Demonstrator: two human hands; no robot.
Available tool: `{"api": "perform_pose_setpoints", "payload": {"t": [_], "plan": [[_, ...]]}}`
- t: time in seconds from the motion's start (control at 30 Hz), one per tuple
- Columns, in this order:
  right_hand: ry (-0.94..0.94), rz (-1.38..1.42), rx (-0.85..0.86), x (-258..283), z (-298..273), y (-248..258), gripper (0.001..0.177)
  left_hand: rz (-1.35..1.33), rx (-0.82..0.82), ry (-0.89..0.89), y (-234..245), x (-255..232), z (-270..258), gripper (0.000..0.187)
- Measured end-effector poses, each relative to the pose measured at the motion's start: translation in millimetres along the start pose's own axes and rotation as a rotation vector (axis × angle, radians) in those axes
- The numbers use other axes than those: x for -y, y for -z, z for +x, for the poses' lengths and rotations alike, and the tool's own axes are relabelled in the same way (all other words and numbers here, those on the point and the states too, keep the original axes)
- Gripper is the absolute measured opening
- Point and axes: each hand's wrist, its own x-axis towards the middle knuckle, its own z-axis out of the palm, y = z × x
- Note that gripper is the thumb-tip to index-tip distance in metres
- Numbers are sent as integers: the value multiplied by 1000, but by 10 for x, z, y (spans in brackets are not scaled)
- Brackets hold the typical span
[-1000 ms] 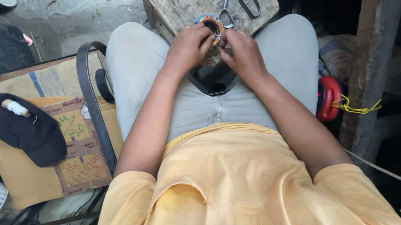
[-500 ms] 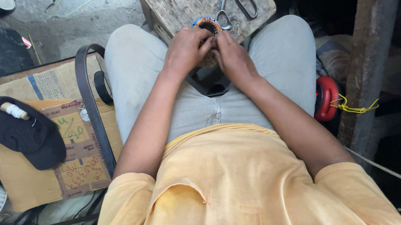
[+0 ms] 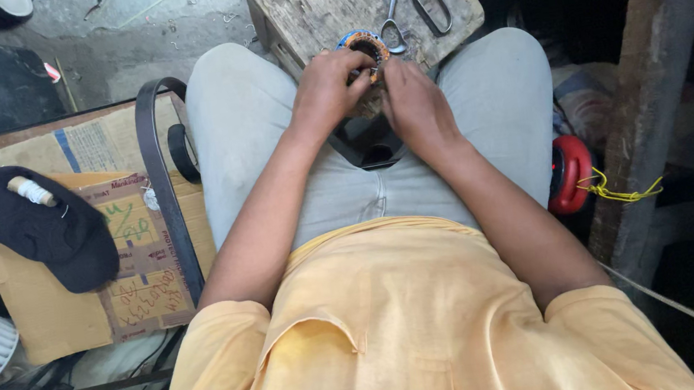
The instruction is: The person winds copper wire around a small circular coil form using both hands. They use scissors to cut the wire and tie a knot to secure the winding. The person then picks up a spool of white thread and begins to wrap it around the coil.
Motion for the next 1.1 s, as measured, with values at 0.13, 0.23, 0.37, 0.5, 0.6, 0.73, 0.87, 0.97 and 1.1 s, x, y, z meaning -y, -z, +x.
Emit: {"api": "perform_pose_setpoints", "payload": {"t": [0.13,0.23,0.37,0.5,0.6,0.73,0.87,0.97,1.1], "plan": [[2,68,-69,76,9,-7,32,20,-18,45,-25,-31,-10,15],[-10,80,-89,83,17,-26,32,43,-55,92,-77,-74,1,15],[-37,123,-93,84,29,-57,29,75,-90,112,-85,-101,8,15],[-66,69,-87,79,29,-64,29,92,-108,117,-93,-120,-10,16],[-147,72,-36,89,40,-35,25,61,-103,136,-93,-113,-30,15],[-129,-31,-16,118,53,9,25,19,-96,114,-105,-62,-34,15],[-124,-100,-71,150,52,54,16,38,-65,99,-123,6,-25,16],[-93,-88,-124,178,68,99,11,28,-59,109,-128,32,-33,16],[-78,-21,-176,213,112,142,10,-14,-51,109,-133,40,-23,17]]}}
